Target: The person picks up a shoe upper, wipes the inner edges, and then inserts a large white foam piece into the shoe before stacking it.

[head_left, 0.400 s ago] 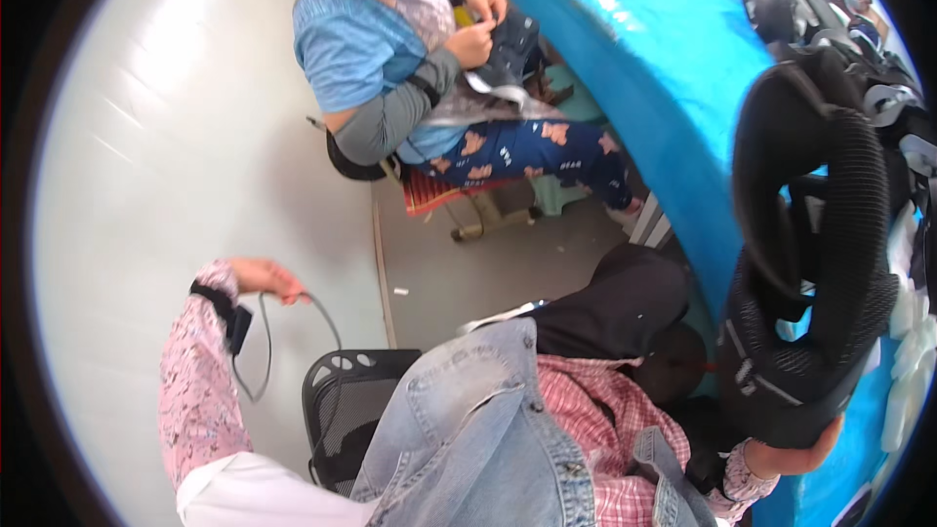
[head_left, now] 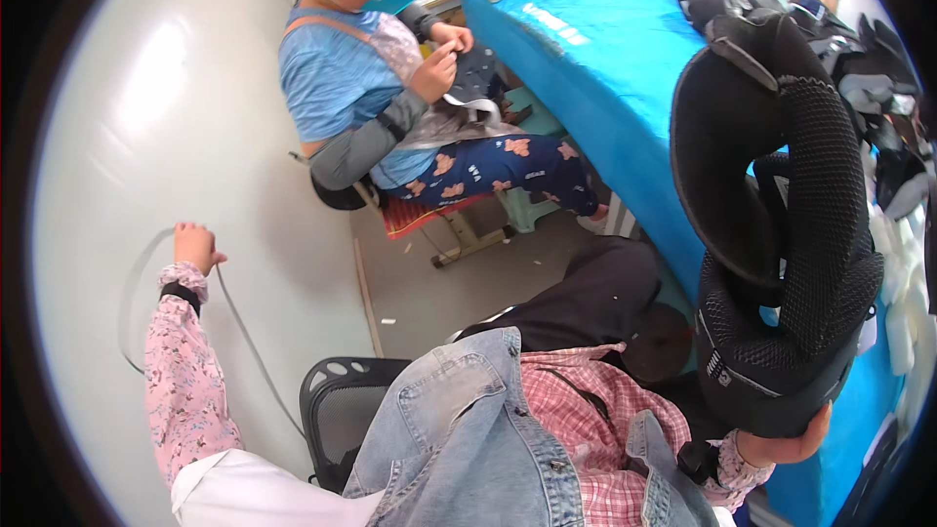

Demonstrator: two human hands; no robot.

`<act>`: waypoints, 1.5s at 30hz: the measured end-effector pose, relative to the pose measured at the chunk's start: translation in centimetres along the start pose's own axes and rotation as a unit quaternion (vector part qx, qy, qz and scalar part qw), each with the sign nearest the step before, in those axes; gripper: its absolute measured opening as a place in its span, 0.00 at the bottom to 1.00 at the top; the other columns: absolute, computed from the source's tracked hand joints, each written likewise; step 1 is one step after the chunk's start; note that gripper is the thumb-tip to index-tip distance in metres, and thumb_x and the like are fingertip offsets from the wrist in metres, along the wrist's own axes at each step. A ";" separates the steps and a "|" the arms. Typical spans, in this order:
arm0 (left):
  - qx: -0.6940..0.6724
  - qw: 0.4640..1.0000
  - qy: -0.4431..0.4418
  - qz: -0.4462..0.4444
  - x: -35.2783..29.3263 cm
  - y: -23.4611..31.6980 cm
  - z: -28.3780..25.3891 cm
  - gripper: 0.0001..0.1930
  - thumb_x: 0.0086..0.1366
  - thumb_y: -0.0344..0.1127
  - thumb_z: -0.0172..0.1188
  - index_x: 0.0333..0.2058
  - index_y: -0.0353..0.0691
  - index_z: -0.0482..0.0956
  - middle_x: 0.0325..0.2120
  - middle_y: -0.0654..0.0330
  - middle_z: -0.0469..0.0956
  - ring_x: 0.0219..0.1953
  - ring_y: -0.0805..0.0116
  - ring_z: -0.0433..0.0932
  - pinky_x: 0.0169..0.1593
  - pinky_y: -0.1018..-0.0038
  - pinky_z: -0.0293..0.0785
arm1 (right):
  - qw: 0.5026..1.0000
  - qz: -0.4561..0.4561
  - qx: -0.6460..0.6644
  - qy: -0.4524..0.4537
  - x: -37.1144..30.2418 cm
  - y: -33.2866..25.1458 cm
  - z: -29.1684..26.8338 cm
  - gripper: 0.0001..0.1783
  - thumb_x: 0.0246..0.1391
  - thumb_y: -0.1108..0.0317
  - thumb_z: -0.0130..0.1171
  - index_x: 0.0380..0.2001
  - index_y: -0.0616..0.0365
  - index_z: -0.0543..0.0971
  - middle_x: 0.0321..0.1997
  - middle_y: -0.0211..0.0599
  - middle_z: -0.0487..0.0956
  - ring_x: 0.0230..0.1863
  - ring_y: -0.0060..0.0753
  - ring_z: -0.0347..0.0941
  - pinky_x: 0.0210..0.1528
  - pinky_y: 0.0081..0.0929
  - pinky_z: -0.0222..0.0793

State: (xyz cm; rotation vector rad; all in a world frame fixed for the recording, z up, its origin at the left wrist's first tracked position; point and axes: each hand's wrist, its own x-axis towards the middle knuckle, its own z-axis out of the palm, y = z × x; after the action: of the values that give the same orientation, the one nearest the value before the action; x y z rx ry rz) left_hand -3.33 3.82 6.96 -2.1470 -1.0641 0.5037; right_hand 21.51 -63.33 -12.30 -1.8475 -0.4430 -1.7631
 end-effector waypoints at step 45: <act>-0.686 -0.195 0.294 0.637 -7.9 25.3 -29.1 0.17 0.54 0.29 0.63 0.42 0.33 0.69 0.36 0.56 0.71 0.35 0.69 0.73 0.41 0.76 0.70 | 0.660 0.562 0.466 0.178 2.2 -16.4 -5.4 0.19 0.47 0.63 0.46 0.32 0.69 0.78 0.35 0.45 0.81 0.37 0.39 0.78 0.44 0.31 0.73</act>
State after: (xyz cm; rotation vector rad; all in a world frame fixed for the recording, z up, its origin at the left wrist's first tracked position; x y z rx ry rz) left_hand 23.13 -25.28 9.32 0.8905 -1.3071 0.7875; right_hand 7.76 -53.69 -7.59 -0.6267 0.0420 -0.6731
